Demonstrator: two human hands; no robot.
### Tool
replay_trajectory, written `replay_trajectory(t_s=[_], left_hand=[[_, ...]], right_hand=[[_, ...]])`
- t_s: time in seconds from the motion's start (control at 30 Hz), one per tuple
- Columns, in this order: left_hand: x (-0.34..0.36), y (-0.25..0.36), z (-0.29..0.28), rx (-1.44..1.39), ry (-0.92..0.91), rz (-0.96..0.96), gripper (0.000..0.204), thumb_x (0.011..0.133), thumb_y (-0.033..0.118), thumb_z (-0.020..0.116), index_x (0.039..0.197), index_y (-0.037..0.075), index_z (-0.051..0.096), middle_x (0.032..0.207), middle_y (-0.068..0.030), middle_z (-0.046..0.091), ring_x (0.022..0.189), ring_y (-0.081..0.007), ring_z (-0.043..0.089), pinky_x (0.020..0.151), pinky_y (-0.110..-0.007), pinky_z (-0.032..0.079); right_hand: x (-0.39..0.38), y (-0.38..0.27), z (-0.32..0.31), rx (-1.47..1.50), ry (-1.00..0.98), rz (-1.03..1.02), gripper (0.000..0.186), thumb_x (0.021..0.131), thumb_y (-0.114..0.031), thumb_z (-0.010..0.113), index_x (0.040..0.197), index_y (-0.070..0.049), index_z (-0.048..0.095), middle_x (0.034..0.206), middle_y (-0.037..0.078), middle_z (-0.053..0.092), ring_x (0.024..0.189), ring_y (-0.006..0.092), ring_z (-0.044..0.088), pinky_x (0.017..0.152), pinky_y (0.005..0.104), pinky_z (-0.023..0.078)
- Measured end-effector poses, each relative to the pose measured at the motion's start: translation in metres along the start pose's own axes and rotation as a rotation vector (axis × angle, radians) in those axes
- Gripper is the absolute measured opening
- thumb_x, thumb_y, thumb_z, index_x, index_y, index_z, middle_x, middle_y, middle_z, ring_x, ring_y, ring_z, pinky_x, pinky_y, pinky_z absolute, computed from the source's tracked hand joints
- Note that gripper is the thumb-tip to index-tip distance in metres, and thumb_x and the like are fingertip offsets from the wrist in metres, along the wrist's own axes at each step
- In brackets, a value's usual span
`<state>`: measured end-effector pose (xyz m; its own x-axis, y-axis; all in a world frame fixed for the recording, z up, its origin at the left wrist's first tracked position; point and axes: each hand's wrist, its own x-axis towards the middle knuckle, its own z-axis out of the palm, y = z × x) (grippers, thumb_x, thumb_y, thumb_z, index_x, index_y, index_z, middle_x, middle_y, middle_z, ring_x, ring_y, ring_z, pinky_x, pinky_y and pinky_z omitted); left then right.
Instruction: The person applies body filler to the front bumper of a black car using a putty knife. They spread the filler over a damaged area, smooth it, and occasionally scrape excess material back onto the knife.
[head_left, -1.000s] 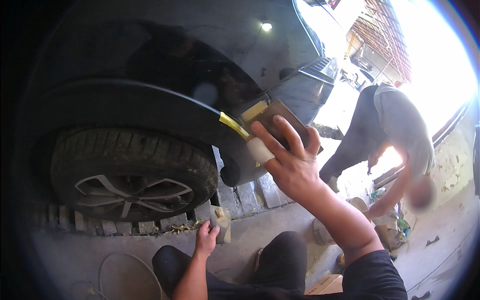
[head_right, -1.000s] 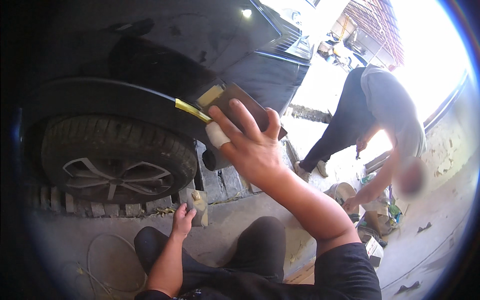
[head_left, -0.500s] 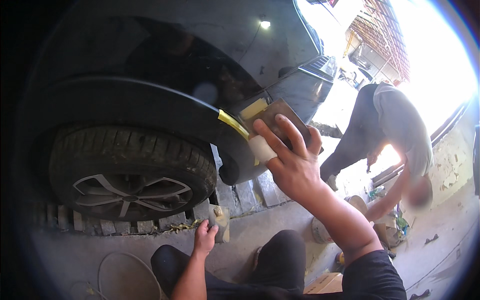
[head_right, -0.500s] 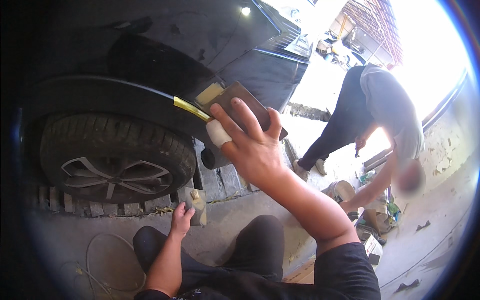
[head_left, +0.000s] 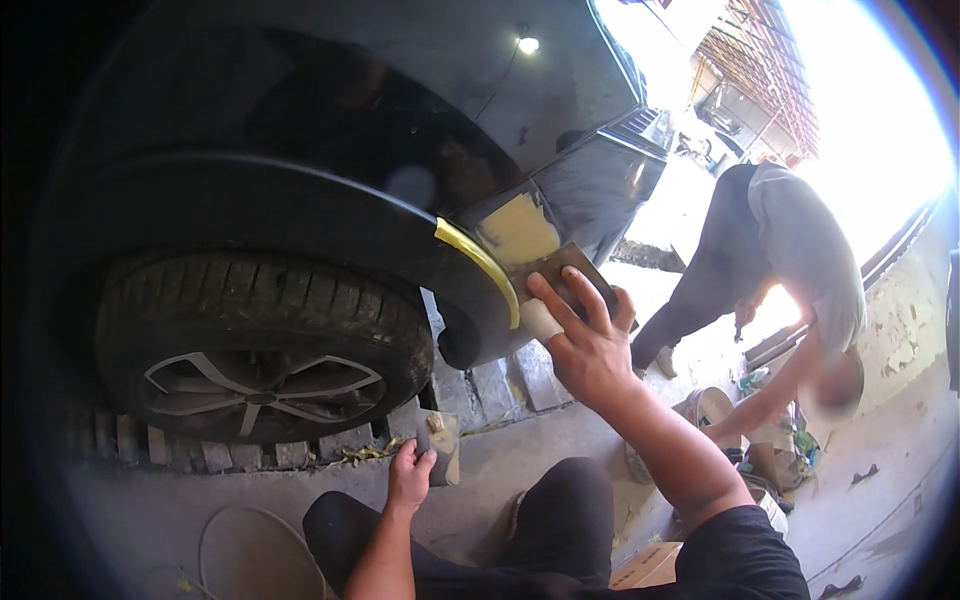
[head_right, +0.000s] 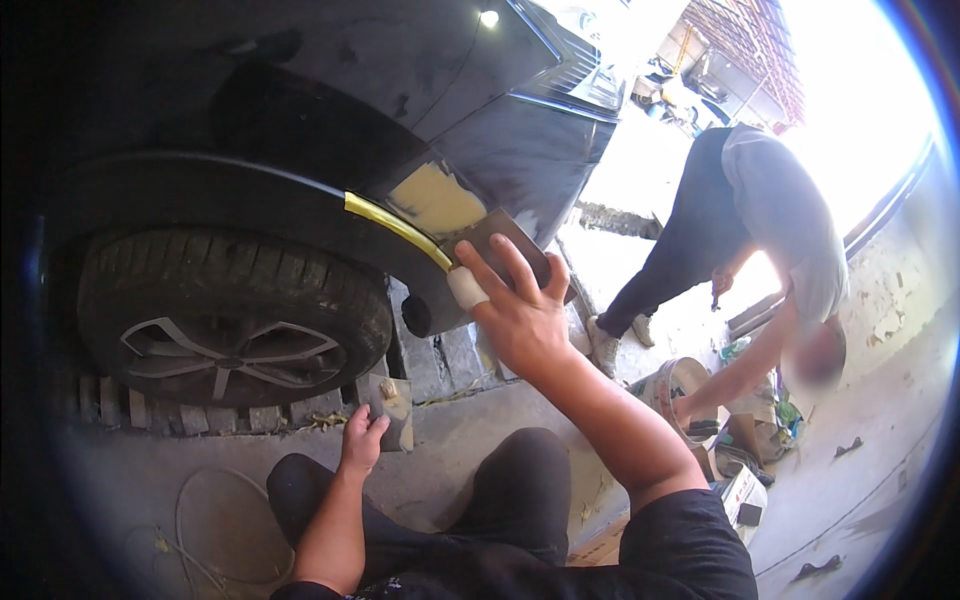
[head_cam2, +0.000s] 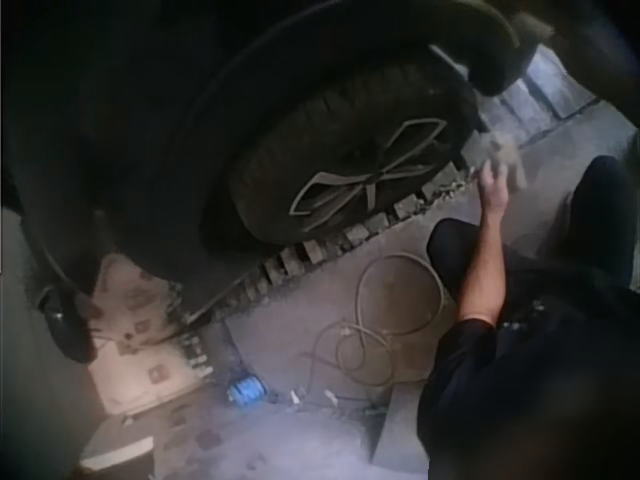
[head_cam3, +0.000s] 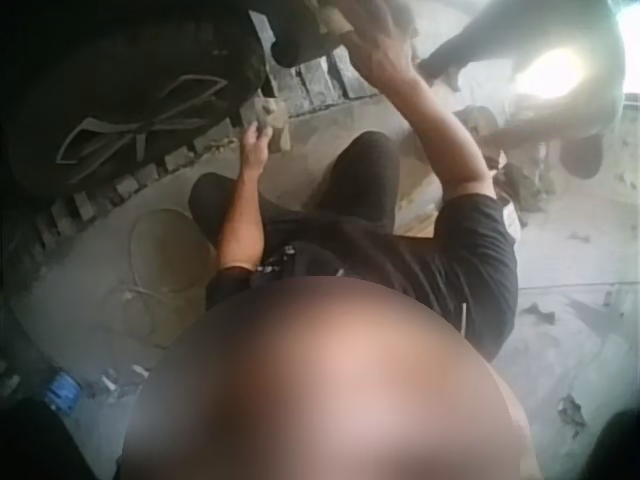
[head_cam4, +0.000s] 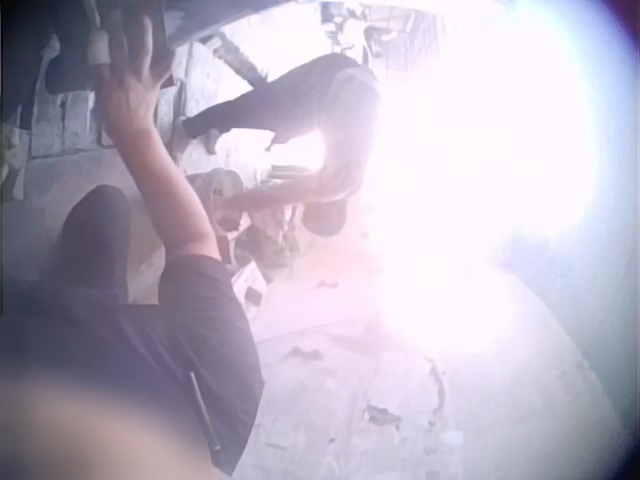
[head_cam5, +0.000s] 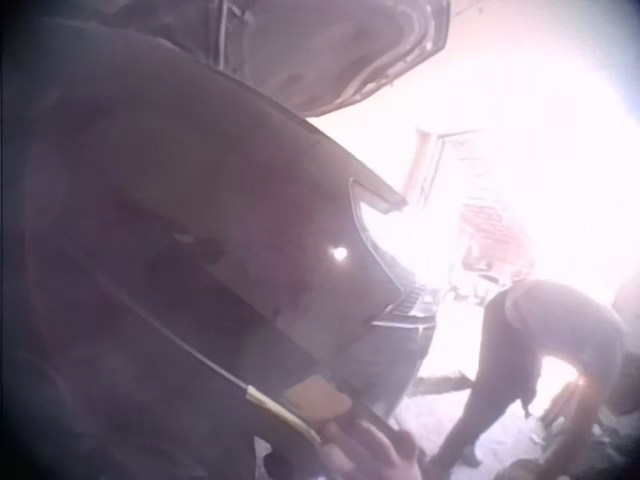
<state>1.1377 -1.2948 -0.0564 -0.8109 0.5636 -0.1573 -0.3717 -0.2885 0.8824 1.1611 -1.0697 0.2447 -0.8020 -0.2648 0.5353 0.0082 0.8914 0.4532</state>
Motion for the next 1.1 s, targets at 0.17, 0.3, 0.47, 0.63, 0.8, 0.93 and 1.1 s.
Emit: replay_trajectory(t_s=[0.17,0.3,0.47,0.63,0.8,0.93,1.1], left_hand=[[0.001,-0.003,-0.001,0.014,-0.001,-0.006,0.01,0.094,0.005,0.058,0.104,0.002,0.059,0.091,0.0017,0.061,0.081,-0.0052,0.054,0.075,-0.024,0.045],[0.002,-0.004,-0.001,0.032,0.004,-0.012,0.009,0.094,0.005,0.058,0.103,0.002,0.059,0.09,0.0022,0.06,0.08,-0.0045,0.053,0.073,-0.024,0.044],[0.001,-0.004,-0.002,0.045,0.038,0.039,0.01,0.094,0.006,0.058,0.103,0.002,0.059,0.092,0.0007,0.062,0.081,-0.006,0.055,0.074,-0.025,0.045],[0.001,-0.005,-0.003,0.011,-0.002,-0.081,0.013,0.094,0.004,0.057,0.107,0.001,0.059,0.097,-0.0023,0.065,0.087,-0.0094,0.059,0.08,-0.027,0.047],[0.002,-0.008,-0.001,0.027,-0.021,0.011,0.017,0.094,0.004,0.056,0.11,0.001,0.06,0.103,-0.0033,0.066,0.092,-0.0094,0.059,0.084,-0.027,0.047],[0.003,-0.009,-0.004,0.05,-0.011,0.005,0.017,0.094,0.003,0.056,0.11,0.001,0.06,0.103,-0.0037,0.066,0.092,-0.0097,0.059,0.084,-0.028,0.047],[0.002,-0.009,-0.006,0.068,-0.028,-0.004,0.016,0.094,0.003,0.056,0.109,0.001,0.06,0.102,-0.0038,0.066,0.092,-0.0104,0.06,0.085,-0.028,0.047]], right_hand=[[0.012,0.0,-0.024,0.009,0.043,-0.021,0.04,0.072,-0.01,0.068,0.109,-0.024,0.068,0.151,-0.004,0.048,0.145,0.025,0.029,0.11,0.0582,0.012],[0.015,0.008,-0.012,0.026,-0.016,-0.014,0.043,0.069,-0.002,0.07,0.107,-0.022,0.069,0.149,-0.003,0.051,0.14,0.026,0.037,0.103,0.0514,0.024],[-0.004,0.012,0.007,0.016,0.011,-0.021,0.045,0.069,-0.004,0.07,0.11,-0.023,0.066,0.148,-0.004,0.052,0.138,0.0254,0.039,0.103,0.0516,0.025],[-0.004,0.005,-0.014,-0.014,-0.013,0.017,0.047,0.069,-0.003,0.069,0.112,-0.022,0.066,0.147,-0.003,0.052,0.137,0.0254,0.041,0.103,0.0514,0.025],[0.019,0.006,-0.031,0.019,0.05,-0.02,0.045,0.068,-0.002,0.068,0.11,-0.019,0.069,0.149,-0.001,0.05,0.139,0.0257,0.039,0.103,0.0526,0.025],[0.023,0.007,-0.024,0.059,-0.022,-0.007,0.048,0.067,-0.001,0.068,0.112,-0.018,0.069,0.151,0.0,0.048,0.14,0.0254,0.039,0.103,0.0531,0.026],[0.016,0.0,-0.029,0.038,-0.057,0.053,0.036,0.074,-0.009,0.068,0.109,-0.019,0.067,0.155,0.002,0.042,0.146,0.0265,0.027,0.107,0.0589,0.018]])
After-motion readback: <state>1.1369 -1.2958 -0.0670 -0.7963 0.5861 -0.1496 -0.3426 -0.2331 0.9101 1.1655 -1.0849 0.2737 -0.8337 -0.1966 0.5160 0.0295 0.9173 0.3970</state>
